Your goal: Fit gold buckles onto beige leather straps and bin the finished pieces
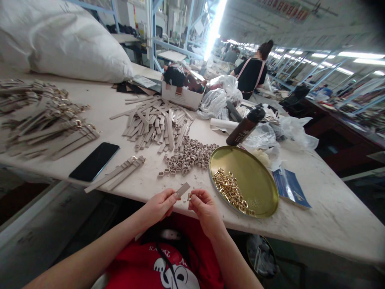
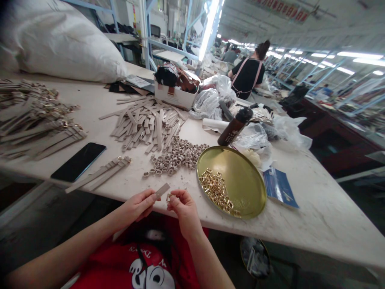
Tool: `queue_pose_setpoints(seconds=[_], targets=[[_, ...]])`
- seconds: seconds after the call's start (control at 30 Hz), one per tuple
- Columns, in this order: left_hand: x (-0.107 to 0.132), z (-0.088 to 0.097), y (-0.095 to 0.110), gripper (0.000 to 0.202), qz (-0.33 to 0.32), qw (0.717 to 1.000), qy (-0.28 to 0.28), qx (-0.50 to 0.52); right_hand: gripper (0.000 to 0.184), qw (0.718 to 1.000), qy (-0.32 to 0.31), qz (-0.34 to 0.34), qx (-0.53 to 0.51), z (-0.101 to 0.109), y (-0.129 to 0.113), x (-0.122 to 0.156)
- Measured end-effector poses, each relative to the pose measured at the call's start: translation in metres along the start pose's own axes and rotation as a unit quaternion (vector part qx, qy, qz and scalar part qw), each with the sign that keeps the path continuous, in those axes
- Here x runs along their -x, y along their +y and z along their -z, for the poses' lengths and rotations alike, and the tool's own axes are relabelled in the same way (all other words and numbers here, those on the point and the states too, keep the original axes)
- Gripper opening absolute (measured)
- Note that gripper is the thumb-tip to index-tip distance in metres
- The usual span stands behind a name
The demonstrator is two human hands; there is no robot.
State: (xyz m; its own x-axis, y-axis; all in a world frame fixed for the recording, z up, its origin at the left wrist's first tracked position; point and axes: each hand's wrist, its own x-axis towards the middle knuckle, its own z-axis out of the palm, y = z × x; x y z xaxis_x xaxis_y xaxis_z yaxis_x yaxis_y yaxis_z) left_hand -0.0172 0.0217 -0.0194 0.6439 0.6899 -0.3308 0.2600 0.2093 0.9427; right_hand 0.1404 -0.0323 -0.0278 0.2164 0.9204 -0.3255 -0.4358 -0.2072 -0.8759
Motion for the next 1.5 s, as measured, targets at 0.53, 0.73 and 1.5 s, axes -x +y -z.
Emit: queue_pose_setpoints(seconds=[0.53, 0.73, 1.5], targets=[[0.017, -0.015, -0.002, 0.017, -0.037, 0.999, -0.001, -0.021, 0.022, 0.997, 0.012, 0.068, 0.033, -0.018, 0.033, 0.030], [0.022, -0.019, 0.003, 0.026, 0.019, 0.998, -0.021, 0.050, 0.023, 0.998, -0.029, -0.035, -0.037, -0.018, 0.026, 0.033], [-0.018, -0.005, -0.010, 0.041, 0.011, 1.000, -0.021, 0.006, 0.028, 0.907, -0.031, 0.147, 0.394, 0.029, -0.027, -0.038]])
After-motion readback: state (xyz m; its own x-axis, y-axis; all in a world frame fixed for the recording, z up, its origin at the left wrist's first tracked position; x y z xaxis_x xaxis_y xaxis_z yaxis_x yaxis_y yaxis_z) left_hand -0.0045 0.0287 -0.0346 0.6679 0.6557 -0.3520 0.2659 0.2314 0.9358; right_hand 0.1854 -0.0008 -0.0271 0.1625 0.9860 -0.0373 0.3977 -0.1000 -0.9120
